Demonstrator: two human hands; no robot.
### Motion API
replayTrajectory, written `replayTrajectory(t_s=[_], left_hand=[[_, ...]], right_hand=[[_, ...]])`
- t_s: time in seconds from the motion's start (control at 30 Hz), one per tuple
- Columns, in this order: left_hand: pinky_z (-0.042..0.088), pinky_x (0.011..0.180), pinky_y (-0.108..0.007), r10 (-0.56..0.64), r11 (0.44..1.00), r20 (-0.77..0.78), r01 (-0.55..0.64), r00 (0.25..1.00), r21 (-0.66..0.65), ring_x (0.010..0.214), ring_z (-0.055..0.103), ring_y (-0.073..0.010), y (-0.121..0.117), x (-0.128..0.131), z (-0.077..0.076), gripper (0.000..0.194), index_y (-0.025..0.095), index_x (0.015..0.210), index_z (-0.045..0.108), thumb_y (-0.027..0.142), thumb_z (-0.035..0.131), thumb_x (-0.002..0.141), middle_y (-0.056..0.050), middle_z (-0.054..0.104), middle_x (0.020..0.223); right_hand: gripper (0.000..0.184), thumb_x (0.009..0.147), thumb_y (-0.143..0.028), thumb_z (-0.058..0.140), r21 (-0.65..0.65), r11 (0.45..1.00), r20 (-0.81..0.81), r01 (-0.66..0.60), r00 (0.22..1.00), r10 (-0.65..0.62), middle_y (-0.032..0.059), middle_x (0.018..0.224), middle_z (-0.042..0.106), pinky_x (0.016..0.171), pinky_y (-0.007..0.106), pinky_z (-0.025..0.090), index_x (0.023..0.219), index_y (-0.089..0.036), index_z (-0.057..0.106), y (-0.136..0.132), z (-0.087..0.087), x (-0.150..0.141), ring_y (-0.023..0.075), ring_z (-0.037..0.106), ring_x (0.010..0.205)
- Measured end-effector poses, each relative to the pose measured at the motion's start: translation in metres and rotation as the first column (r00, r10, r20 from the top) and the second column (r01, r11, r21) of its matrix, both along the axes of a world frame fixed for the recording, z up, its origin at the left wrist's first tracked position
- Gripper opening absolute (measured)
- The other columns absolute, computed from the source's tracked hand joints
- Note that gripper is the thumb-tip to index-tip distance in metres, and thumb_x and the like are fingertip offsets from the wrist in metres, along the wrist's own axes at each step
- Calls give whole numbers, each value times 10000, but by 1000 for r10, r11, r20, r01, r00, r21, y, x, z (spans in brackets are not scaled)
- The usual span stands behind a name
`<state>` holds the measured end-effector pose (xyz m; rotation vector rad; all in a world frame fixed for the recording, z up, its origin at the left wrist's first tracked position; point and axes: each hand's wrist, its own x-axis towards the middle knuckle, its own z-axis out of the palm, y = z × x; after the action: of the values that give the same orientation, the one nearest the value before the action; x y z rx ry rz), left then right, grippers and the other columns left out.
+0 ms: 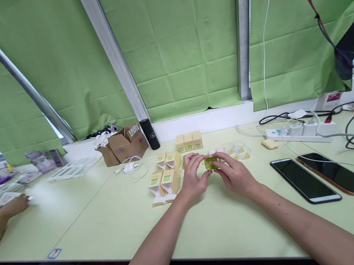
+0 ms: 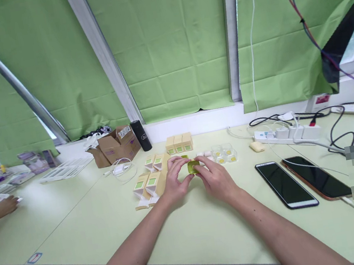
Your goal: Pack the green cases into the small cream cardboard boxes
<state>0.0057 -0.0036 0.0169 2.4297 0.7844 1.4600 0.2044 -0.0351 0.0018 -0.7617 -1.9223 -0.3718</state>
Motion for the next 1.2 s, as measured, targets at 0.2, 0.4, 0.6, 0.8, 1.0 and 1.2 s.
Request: replayTrajectory(t_s=[0.2, 0.4, 0.6, 0.8, 1.0, 1.2], left_hand=[[483, 1071, -546, 7, 999, -11, -6, 1000, 33, 1266, 489, -310, -1, 0, 1, 448, 247, 1308, 629, 162, 730, 880, -103, 687, 1228], [483, 1064, -555, 9, 998, -6, -9, 1000, 56, 1258, 497, -314, -2, 0, 1, 435, 242, 1310, 635, 178, 721, 889, -113, 689, 1220], [480, 1063, -549, 10, 998, -3, -10, 1000, 59, 1261, 487, -311, -1, 0, -1, 428, 235, 1306, 638, 179, 727, 891, -112, 693, 1215], [487, 1055, -546, 16, 998, -3, -15, 1000, 66, 1262, 490, -311, 0, 0, -2, 435, 230, 1309, 640, 173, 730, 888, -114, 699, 1202], [488, 1061, -552, 6, 998, -11, -6, 1000, 58, 1266, 495, -313, 0, -1, -2, 445, 235, 1334, 637, 188, 721, 899, -114, 700, 1220], [490, 1051, -561, 15, 998, -8, -15, 1000, 67, 1255, 509, -318, -1, 0, -1, 435, 241, 1334, 644, 212, 716, 906, -118, 703, 1210]], right_hand=[[411, 1018, -113, 446, -49, 999, 24, 11, 1000, -9, 169, 1335, 613, 844, 422, 632, 1391, -257, 543, 0, -1, 0, 297, 670, 1162], [432, 1000, -103, 433, -75, 997, 32, 22, 999, -20, 161, 1335, 609, 824, 415, 621, 1389, -257, 541, 0, -2, -1, 297, 661, 1144], [424, 979, -57, 385, -54, 996, 67, 66, 996, -62, 173, 1348, 586, 792, 410, 613, 1323, -236, 558, -1, -2, -2, 298, 648, 1155], [414, 978, -48, 398, -57, 997, 74, 44, 996, -40, 184, 1364, 569, 812, 426, 626, 1307, -229, 572, 1, -3, 0, 305, 645, 1183], [347, 1008, -102, 470, -17, 1000, 5, -2, 1000, 2, 170, 1323, 607, 885, 452, 632, 1297, -245, 598, 2, -4, 0, 306, 648, 1201], [405, 1010, -109, 451, -18, 1000, 7, -19, 1000, 19, 153, 1351, 597, 914, 475, 631, 1358, -279, 570, 2, -3, 0, 304, 633, 1227]])
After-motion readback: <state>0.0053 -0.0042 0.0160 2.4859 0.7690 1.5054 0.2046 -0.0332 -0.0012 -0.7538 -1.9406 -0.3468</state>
